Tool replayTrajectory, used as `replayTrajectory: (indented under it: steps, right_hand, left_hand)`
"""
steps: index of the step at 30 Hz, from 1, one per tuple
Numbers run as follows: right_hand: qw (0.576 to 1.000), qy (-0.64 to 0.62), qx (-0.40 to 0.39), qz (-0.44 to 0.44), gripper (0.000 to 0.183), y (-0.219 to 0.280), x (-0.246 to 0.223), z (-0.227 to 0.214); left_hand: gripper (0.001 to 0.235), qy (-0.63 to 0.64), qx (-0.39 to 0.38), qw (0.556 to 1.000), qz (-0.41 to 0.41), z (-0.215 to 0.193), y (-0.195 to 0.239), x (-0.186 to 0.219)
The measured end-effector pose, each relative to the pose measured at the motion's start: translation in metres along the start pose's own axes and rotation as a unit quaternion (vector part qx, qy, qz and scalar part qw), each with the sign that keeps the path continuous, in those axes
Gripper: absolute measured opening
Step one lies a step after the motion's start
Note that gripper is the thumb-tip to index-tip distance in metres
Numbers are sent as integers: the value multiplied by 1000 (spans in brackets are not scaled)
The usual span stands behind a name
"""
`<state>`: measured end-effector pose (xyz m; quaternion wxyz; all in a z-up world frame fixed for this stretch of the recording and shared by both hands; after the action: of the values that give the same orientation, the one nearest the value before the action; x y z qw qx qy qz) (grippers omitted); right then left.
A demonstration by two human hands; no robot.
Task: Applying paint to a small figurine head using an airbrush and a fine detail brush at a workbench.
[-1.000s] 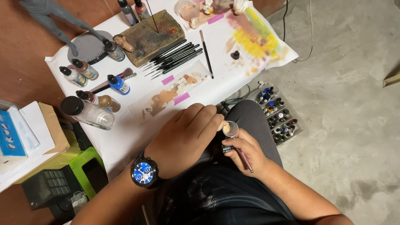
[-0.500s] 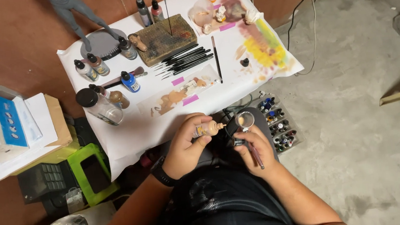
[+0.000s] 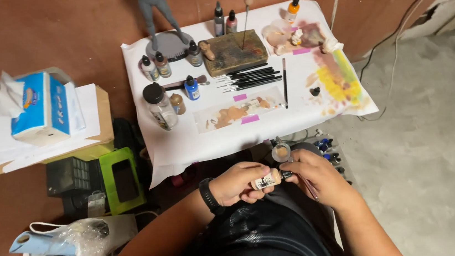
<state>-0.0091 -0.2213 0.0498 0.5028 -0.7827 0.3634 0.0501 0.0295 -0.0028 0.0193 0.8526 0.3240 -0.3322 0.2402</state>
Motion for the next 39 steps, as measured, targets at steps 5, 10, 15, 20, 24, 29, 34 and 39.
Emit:
replayTrajectory:
  steps: [5, 10, 15, 20, 24, 29, 34, 39]
  right_hand:
    - [1000, 16, 5, 1, 28, 10, 13, 7]
    - [997, -23, 38, 63, 27, 11, 5, 10]
    - [996, -16, 67, 63, 26, 29, 25, 24]
    - [994, -38, 78, 73, 21, 23, 23, 23]
    - [992, -45, 80, 84, 27, 15, 17, 21]
    - [991, -42, 82, 97, 17, 27, 26, 26]
    - [988, -56, 98, 108, 24, 18, 16, 24]
    - [990, -43, 90, 97, 25, 13, 10, 25]
  left_hand:
    - [22, -112, 19, 982, 152, -14, -17, -21]
    - [23, -177, 58, 958, 218, -17, -11, -18]
    - [26, -302, 86, 906, 286, 1, 8, 4]
    - [25, -305, 115, 899, 294, 5, 8, 5]
    - [28, -342, 128, 873, 323, 9, 9, 7]
    - [28, -343, 125, 863, 350, 8, 7, 5]
    - [28, -318, 126, 864, 369, 4, 4, 4]
    - [32, -316, 129, 855, 391, -1, 6, 6]
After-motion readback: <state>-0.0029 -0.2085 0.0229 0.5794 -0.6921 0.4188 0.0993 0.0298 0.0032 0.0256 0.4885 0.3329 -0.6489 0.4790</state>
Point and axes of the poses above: each hand's wrist, its own y-axis away from the middle knuckle, its own z-axis out of the palm, x = y × z, the point moved 1 cm from there along -y, towards the middle knuckle, and after that the axes turned 13 degrees about x, right-handed, at the moved point
